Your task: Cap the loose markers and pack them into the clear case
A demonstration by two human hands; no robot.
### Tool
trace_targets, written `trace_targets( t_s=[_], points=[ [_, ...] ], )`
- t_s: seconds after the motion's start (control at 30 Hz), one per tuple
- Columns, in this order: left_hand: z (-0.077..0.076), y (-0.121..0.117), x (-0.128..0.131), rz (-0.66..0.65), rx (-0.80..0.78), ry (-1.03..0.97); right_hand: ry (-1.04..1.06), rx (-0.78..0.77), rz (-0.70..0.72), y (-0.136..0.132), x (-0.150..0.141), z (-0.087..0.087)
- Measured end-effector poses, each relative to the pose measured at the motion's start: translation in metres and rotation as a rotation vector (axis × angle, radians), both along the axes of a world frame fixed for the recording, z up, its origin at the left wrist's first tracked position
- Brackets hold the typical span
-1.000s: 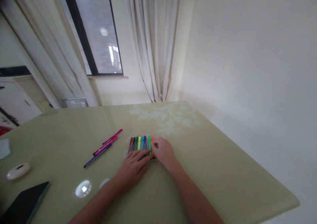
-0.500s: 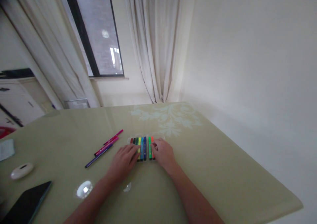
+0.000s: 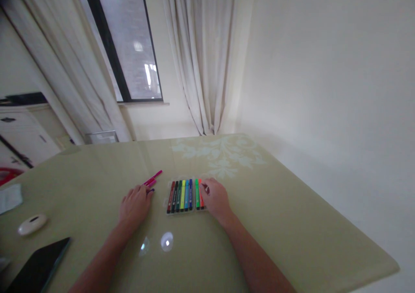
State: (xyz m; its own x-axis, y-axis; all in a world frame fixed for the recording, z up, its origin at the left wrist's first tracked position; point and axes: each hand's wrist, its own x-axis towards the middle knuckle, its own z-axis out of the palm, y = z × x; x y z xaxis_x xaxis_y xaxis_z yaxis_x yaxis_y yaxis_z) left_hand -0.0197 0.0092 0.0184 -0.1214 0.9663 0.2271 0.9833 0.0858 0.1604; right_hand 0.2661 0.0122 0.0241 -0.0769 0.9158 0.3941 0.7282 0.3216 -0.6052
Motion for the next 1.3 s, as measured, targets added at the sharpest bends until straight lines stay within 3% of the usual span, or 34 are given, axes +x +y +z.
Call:
trace_targets(
  t_s=[0.1, 0.2, 0.3, 0.37, 0.6, 0.7, 0.93, 1.13, 1.3],
  points=[
    [-0.002, -0.002, 0.018, -0.141, 0.052, -0.346, 0.075, -0.005, 0.060, -0.003, -0.004, 0.003],
    [-0.001, -0.012, 0.045, -0.371, 0.112, -0.678, 0.234, -0.073, 0.171, -0.008, -0.012, 0.007],
    [-0.001, -0.025, 0.068, -0.599, 0.214, -0.736, 0.416, -0.196, 0.293, -0.012, -0.020, 0.007],
    [-0.002, -0.031, 0.077, -0.659, 0.263, -0.737, 0.520, -0.254, 0.341, -0.013, -0.023, 0.005],
    [-0.005, -0.031, 0.078, -0.693, 0.187, -0.861, 0.722, -0.342, 0.406, -0.011, -0.024, 0.003],
    [-0.004, -0.031, 0.077, -0.651, 0.156, -0.888, 0.803, -0.305, 0.344, -0.009, -0.022, 0.007],
    [0.002, -0.034, 0.076, -0.520, 0.179, -0.875, 1.075, -0.263, 0.167, 0.000, -0.009, 0.012],
    [0.005, -0.039, 0.075, -0.521, 0.206, -0.865, 1.173, -0.278, 0.169, -0.001, -0.011, 0.010],
    [-0.002, -0.038, 0.076, -0.567, 0.302, -0.738, 1.231, -0.306, 0.187, -0.002, -0.012, 0.010]
  ],
)
